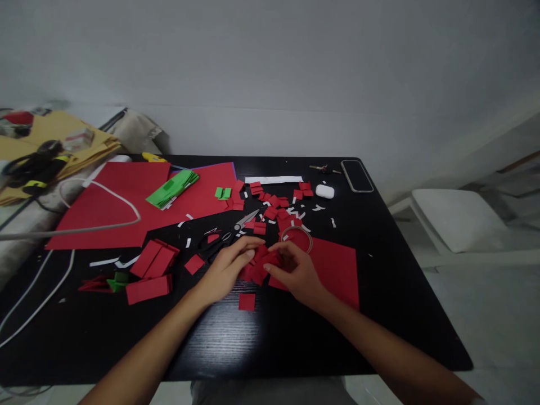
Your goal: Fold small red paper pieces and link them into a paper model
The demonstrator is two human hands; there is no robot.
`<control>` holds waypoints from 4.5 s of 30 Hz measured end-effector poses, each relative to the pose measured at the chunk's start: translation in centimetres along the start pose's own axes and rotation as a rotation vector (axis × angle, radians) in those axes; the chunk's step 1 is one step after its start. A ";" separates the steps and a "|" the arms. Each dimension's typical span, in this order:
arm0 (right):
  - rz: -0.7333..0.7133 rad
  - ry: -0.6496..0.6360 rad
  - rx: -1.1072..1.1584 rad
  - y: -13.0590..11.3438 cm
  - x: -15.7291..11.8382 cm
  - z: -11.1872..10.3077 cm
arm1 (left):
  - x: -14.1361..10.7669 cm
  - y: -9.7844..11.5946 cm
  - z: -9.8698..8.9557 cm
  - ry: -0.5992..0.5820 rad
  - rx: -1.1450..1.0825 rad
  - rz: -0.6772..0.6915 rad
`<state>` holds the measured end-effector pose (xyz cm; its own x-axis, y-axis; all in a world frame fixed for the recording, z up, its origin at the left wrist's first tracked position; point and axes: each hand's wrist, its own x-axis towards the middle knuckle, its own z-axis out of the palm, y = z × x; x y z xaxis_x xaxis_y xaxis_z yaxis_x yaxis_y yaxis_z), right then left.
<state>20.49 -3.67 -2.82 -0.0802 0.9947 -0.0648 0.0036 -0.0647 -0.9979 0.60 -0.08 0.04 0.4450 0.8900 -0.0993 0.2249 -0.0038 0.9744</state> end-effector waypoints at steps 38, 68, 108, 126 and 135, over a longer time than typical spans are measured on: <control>-0.197 0.129 -0.230 0.3 -0.1 -0.6 | -0.4 -1.2 0.7 -0.047 0.115 0.061; 0.225 -0.037 0.214 -0.6 1.0 -1.1 | -0.9 -0.9 0.4 -0.058 0.670 0.490; 0.331 -0.108 0.605 -0.4 1.2 -1.5 | -0.4 -1.2 0.0 0.096 0.460 0.532; 0.349 -0.138 0.561 -0.8 1.2 -1.6 | -0.4 -1.3 -0.7 0.066 0.504 0.544; 0.135 -0.070 0.302 -0.4 0.7 -0.9 | -0.5 -1.7 -0.5 0.025 0.634 0.541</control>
<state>21.31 -2.92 -2.47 -0.1676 0.9681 -0.1860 -0.2759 -0.2272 -0.9340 -0.43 -0.34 -1.47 0.6142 0.7016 0.3613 0.4344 -0.6828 0.5875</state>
